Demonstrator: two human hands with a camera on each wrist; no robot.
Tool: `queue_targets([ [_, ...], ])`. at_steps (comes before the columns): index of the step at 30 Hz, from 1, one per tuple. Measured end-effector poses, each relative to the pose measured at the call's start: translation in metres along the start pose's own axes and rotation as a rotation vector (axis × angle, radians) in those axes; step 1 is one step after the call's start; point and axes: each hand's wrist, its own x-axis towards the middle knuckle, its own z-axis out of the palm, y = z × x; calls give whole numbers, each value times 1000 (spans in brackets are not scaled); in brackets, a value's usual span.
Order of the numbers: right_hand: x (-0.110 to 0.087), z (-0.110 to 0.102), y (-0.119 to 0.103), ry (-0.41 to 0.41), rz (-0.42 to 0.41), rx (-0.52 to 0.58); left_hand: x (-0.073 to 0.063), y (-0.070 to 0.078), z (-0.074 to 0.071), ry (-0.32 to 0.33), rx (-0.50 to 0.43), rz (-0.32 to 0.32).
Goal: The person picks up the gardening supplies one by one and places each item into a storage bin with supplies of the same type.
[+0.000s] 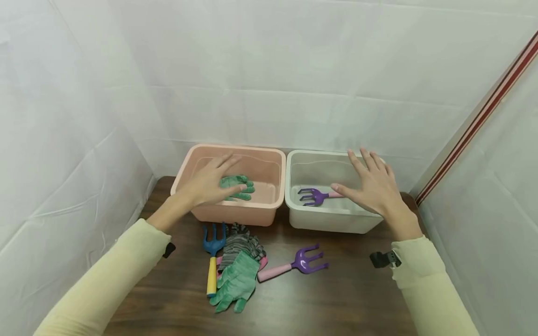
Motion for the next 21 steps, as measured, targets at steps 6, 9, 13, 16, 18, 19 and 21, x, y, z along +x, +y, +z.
queue_targets([
  [6, -8, 0, 10, 3, 25, 8, 3, 17, 3, -7, -47, 12],
  [9, -13, 1, 14, 13, 28, 23, 5, 26, 5, 2, -54, 32],
  [13, -16, 2, 19, 24, 22, 44, 3, 37, 6, 5, -54, 45],
  [16, -19, 2, 24, 27, 25, 49, 0, 44, 7, 4, -77, 52],
  [18, -21, 1, 29, 30, 31, 49, -1, 49, 9, 9, -100, 72],
  [19, -22, 0, 31, 33, 37, 52, -1, 51, 11, 12, -109, 85],
  [21, -25, -1, 36, 36, 44, 61, -1, 55, 14, 16, -136, 115],
])
